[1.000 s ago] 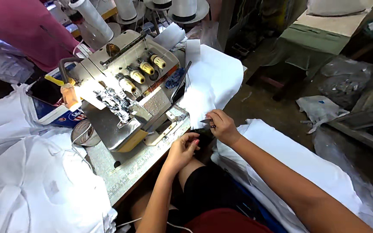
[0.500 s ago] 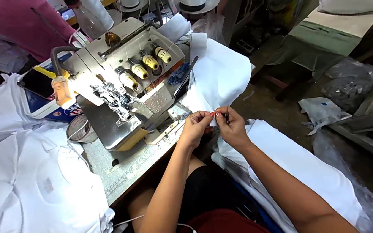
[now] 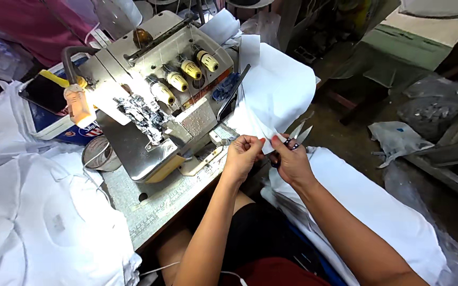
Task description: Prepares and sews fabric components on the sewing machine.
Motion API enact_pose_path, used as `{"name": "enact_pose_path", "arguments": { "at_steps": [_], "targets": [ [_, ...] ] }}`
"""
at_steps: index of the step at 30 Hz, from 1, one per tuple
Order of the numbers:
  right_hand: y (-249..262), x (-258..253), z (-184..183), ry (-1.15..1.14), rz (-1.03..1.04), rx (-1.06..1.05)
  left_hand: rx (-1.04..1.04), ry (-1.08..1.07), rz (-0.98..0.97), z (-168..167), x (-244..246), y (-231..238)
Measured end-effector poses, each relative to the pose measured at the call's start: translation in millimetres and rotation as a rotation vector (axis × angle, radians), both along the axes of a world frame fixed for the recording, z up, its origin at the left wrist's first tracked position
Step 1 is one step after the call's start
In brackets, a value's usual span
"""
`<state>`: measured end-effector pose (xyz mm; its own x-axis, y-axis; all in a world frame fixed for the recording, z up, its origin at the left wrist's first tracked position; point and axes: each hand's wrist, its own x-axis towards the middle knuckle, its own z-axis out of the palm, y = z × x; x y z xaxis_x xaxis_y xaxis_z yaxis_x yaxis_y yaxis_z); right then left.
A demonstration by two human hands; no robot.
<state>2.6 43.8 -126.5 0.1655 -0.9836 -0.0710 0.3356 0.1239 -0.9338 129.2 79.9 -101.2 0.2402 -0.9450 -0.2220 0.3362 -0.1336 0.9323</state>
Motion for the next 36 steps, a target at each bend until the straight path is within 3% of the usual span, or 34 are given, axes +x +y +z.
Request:
{"name": "enact_pose_path", "arguments": {
  "at_steps": [4,7,9,10,12,15,17,21,25,29,34,36],
  "targets": [
    [-57.6,-36.5,33.1,0.646,-0.089,-0.371,-0.020,-0.360,0.071,0.8,20.2,13.9],
    [-117.4,-55.1,87.8,0.855,-0.243,-0.790,0.009,-0.723,0.064,0.9,27.9,19.7],
    [-136.4,-56.4,126.9,0.887,-0.274,-1.008,-0.048,-0.785,0.119,7.3,22.9,18.6],
    [-134.5,-53.0,142.5,0.883,-0.251,-1.115,-0.074,-0.693,0.130,14.2,19.2,16.6],
    [-108.4,-41.6,157.2,0.882,-0.132,-1.305,-0.070,-0.252,0.005,34.5,13.7,9.1],
    [-47.7,-29.2,129.3,0.851,0.120,-1.510,-0.045,0.222,-0.260,54.8,17.2,-13.2],
    [-14.2,-26.1,87.5,0.832,0.208,-1.527,-0.073,0.280,-0.309,62.1,19.7,-34.8],
    [19.7,-26.3,10.0,0.857,0.216,-1.435,-0.054,0.110,-0.222,86.6,20.8,-75.1],
    [28.0,-32.8,-33.3,0.890,0.215,-1.411,-0.183,0.020,-0.111,113.2,21.0,-92.6],
    [41.7,-42.0,-42.8,0.902,0.404,-1.327,-0.421,-0.134,-0.044,139.5,29.0,-66.6],
    [61.1,-42.2,-6.4,0.977,1.176,-0.910,-0.505,-0.424,0.064,124.6,53.2,7.7],
    [63.0,-31.6,18.0,0.858,1.315,-0.875,-0.450,-0.412,0.069,104.8,60.6,41.9]
  ]
}}
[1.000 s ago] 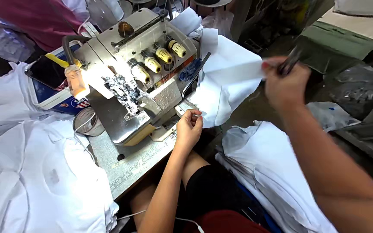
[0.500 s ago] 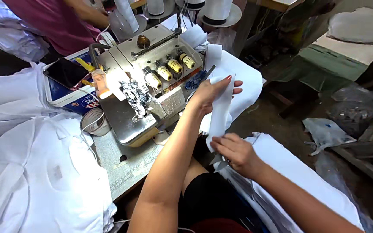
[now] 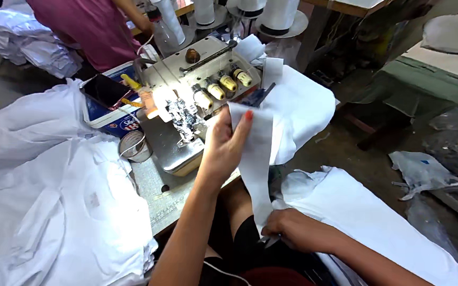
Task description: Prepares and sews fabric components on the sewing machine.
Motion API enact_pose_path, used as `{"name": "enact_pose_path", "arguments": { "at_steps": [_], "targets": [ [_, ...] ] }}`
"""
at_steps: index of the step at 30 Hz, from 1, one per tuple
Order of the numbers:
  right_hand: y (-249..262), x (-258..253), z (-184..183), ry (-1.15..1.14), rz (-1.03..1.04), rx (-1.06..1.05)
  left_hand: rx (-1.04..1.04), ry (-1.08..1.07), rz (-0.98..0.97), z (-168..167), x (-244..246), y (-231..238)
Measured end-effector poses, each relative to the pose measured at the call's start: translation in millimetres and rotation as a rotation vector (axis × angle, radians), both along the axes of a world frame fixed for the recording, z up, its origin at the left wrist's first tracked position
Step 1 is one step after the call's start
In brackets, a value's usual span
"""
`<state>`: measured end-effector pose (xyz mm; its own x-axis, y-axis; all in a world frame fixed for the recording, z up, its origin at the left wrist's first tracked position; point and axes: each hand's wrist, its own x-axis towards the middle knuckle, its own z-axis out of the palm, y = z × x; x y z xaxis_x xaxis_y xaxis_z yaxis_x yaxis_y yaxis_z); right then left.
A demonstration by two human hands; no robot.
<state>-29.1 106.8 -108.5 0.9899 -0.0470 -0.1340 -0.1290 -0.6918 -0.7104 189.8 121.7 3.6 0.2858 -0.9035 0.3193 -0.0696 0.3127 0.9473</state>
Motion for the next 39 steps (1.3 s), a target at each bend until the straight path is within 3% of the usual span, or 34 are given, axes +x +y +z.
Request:
{"name": "enact_pose_path", "arguments": {
  "at_steps": [4,7,14,25,30,35,39],
  "targets": [
    [7.8,34.9,26.9,-0.638,-0.020,-0.062,0.111,0.052,0.151,-40.3,5.5,58.6],
    [10.4,67.8,55.4,-0.801,-0.060,0.010,0.167,0.121,0.248,-52.0,7.4,92.0],
    [20.2,116.8,59.1,-0.788,-0.222,0.153,0.084,0.177,0.265,-66.9,20.1,134.2],
    [23.9,139.2,44.0,-0.689,-0.434,0.230,0.012,0.357,0.255,-79.2,19.5,144.3],
    [28.2,149.2,32.1,-0.737,-0.505,0.256,0.026,0.230,0.342,-80.6,27.3,139.2],
    [27.7,158.3,28.2,-0.841,-0.569,0.254,0.239,0.050,0.231,-50.7,57.7,132.8],
    [28.7,173.9,29.3,-0.919,-0.804,0.336,0.309,-0.334,0.373,-30.1,79.8,105.7]
  ]
}}
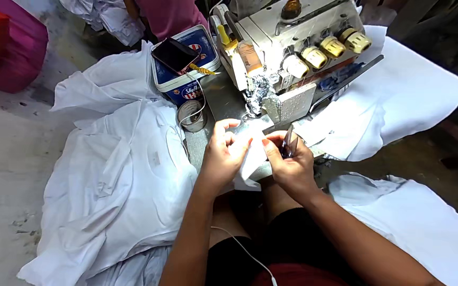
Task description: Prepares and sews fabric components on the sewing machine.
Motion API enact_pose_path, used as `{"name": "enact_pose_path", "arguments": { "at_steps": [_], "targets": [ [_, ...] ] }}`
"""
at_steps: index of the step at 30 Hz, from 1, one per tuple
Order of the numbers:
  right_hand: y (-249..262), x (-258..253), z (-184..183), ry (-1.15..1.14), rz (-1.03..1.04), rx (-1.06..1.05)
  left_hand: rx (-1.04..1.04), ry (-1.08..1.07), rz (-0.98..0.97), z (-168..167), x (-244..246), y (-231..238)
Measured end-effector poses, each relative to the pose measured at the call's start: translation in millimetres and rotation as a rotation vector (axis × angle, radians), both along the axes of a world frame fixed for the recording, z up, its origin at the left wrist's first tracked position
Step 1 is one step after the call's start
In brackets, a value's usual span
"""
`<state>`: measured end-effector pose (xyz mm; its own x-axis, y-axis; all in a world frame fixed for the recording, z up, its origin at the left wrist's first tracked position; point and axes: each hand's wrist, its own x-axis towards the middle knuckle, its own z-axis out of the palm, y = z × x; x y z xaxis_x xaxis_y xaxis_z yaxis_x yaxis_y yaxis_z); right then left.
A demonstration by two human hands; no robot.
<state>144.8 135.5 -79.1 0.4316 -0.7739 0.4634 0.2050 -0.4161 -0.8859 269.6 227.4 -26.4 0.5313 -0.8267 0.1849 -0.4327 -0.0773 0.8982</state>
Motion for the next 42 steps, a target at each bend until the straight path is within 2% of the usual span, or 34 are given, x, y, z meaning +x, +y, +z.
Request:
{"name": "enact_pose_path", "arguments": {
  "at_steps": [3,5,7,15,20,26,29,31,35,38,42],
  "targets": [
    [-4.4,12.3,-4.5,-0.055,-0.078,0.170,0.137,-0.279,0.064,8.4,8.4,-23.0],
    [-7.9,16.7,-5.5,-0.067,-0.104,0.234,0.237,-0.347,0.090,12.6,9.2,-34.4],
    [-11.8,19.0,-4.6,-0.054,-0.109,0.276,0.299,-0.332,0.105,16.2,9.6,-41.1],
    [-25.0,28.5,0.7,-0.038,-0.142,0.356,0.311,-0.326,0.161,18.7,10.1,-52.7],
    [-31.1,29.8,-0.8,-0.012,-0.138,0.312,0.323,-0.347,0.221,18.3,14.4,-63.6],
    [-33.4,7.5,-10.4,0.128,0.002,0.024,0.266,-0.358,0.316,13.8,33.9,-66.5],
    [-31.1,-3.7,-4.8,0.303,-0.094,-0.163,0.068,-0.425,0.297,1.9,41.7,-49.4],
    [-31.8,-7.4,2.7,0.408,-0.170,-0.360,-0.011,-0.433,0.246,1.3,39.6,-32.2],
    [-34.9,-4.9,28.5,0.676,-0.249,-0.693,-0.085,-0.284,0.254,5.2,22.6,-12.9],
    [-34.6,6.0,42.6,0.820,-0.226,-0.800,-0.135,-0.248,0.279,5.6,6.3,-4.7],
    [-33.9,20.2,49.5,0.846,-0.162,-0.835,-0.211,-0.205,0.255,1.2,-13.7,4.6]
  ]
}}
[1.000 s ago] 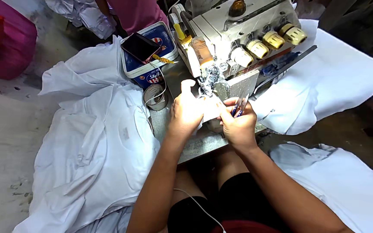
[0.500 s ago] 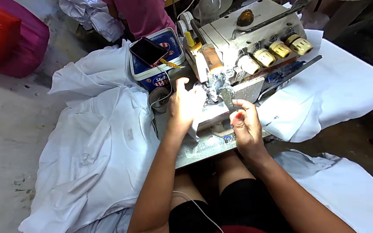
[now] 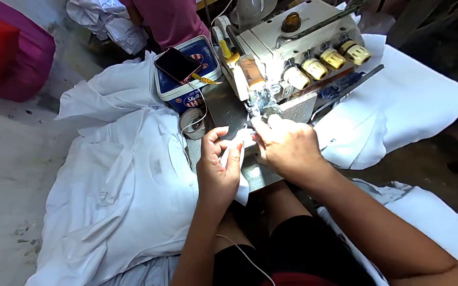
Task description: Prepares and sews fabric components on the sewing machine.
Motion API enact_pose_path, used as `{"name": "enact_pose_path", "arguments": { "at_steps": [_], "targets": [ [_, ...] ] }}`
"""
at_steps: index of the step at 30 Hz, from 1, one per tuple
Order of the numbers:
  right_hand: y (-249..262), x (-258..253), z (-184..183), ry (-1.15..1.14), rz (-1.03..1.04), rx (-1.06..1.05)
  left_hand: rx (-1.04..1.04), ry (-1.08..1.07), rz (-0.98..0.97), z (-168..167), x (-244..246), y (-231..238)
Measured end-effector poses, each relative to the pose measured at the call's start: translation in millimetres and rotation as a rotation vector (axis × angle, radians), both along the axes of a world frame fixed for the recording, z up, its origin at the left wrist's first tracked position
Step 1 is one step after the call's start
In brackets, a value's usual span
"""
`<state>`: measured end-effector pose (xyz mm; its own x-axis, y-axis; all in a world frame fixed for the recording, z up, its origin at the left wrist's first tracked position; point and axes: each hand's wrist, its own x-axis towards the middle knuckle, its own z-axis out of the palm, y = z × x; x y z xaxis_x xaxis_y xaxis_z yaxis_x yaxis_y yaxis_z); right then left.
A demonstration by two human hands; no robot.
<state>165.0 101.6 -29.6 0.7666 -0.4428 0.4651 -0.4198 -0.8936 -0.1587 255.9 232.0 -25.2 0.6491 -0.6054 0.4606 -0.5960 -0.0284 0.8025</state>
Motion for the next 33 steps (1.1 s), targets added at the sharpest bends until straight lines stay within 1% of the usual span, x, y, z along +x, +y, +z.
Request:
{"name": "enact_pose_path", "arguments": {
  "at_steps": [3,5,7,9,12,13,15,17,18,19,20,22,23,24,25,26,27,28,30,31,33],
  "targets": [
    [-3.1,-0.9,-10.1,-0.100,0.043,0.031,-0.064,-0.009,-0.061,-6.3,-10.1,5.8],
    [-6.7,-10.7,-21.0,-0.238,0.025,0.147,-0.106,-0.003,-0.096,-10.5,-14.1,10.9],
    [-14.4,-24.1,-34.0,-0.364,-0.040,0.301,-0.128,0.024,-0.132,-13.6,-17.6,16.8],
    [-26.8,-39.1,-45.2,-0.465,-0.123,0.405,-0.155,0.068,-0.186,-17.7,-19.9,22.3],
    [-60.3,-55.0,-50.9,-0.546,-0.250,0.507,-0.190,0.158,-0.225,-23.4,-23.0,26.4],
    [-74.9,-57.1,-54.6,-0.557,-0.295,0.511,-0.190,0.187,-0.226,-24.3,-25.1,27.6],
    [-96.1,-58.8,-57.9,-0.502,-0.352,0.486,-0.191,0.234,-0.219,-26.0,-29.5,32.3],
    [-87.8,-61.1,-51.3,-0.505,-0.259,0.420,-0.198,0.266,-0.218,-26.8,-31.5,37.1],
    [-69.9,-60.4,-47.0,-0.552,-0.165,0.392,-0.209,0.269,-0.214,-27.9,-31.7,39.1],
    [-44.6,-59.6,-45.6,-0.599,-0.049,0.434,-0.218,0.267,-0.210,-29.5,-32.2,41.6],
    [-15.6,-57.6,-46.9,-0.637,0.091,0.586,-0.227,0.262,-0.211,-31.1,-32.8,44.1],
    [35.6,-48.7,-52.8,-0.637,0.405,1.097,-0.244,0.265,-0.221,-34.0,-34.4,48.9],
    [55.9,-42.8,-54.5,-0.657,0.491,1.348,-0.245,0.267,-0.230,-35.3,-35.1,52.4],
    [71.8,-35.6,-53.5,-0.715,0.483,1.526,-0.236,0.261,-0.236,-36.1,-34.9,57.2],
    [82.7,-27.9,-50.6,-0.779,0.439,1.591,-0.217,0.244,-0.225,-36.0,-32.5,63.3],
    [88.9,-20.6,-47.0,-0.828,0.409,1.566,-0.180,0.217,-0.188,-34.0,-26.8,71.1],
    [90.8,-13.6,-44.0,-0.849,0.427,1.476,-0.113,0.167,-0.099,-30.0,-16.9,79.9],
    [90.4,-6.6,-40.5,-0.826,0.482,1.344,0.000,0.090,0.029,-24.1,-2.0,89.2],
    [91.3,9.2,-31.4,-0.676,0.591,1.082,0.361,-0.101,0.315,-14.7,39.6,106.2],
    [94.7,20.1,-27.0,-0.568,0.625,0.957,0.583,-0.112,0.400,-9.5,63.4,111.5],
    [107.1,48.0,-17.3,-0.324,0.649,0.767,0.967,-0.043,0.494,-3.0,107.2,110.8]
  ]
}}
